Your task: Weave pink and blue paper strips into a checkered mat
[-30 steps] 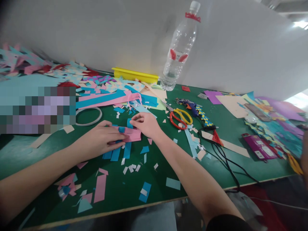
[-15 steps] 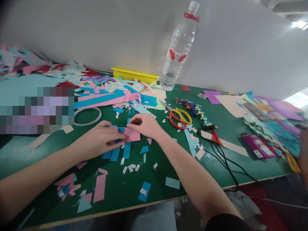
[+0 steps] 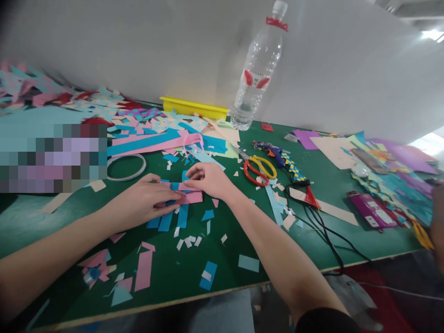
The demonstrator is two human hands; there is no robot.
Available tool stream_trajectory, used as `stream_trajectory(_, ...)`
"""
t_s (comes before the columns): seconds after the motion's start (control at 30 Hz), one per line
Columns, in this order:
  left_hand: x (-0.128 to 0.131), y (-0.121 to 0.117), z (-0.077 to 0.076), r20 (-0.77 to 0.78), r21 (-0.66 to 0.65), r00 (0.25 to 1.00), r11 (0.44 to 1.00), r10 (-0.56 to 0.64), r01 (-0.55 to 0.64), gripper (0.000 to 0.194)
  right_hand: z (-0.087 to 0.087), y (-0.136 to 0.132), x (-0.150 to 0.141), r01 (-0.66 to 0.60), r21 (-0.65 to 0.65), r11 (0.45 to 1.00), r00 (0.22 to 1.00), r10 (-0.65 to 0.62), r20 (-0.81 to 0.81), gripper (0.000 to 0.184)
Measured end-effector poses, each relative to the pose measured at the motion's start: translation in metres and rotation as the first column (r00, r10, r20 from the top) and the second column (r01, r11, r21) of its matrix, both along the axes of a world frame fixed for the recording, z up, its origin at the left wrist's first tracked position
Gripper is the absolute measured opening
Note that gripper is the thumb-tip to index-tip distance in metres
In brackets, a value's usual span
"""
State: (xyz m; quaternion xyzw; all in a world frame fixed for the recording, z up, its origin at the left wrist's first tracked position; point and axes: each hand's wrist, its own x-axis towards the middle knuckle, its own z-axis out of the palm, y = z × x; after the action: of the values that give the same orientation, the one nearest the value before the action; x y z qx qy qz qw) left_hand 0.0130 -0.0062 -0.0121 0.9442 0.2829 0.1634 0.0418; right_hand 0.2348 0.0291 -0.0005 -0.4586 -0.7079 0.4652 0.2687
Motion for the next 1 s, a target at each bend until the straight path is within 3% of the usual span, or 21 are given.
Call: stream_trajectory(1.0, 0.0006, -0.0017, 0.0017, 0.059, 0.086, 0.998, 0.996, 0.025, -0.03, 0.023, 0.001, -0.0031, 0.0003, -0.064, 0.06, 0.996, 0.995, 0.06, 0.079, 0.015)
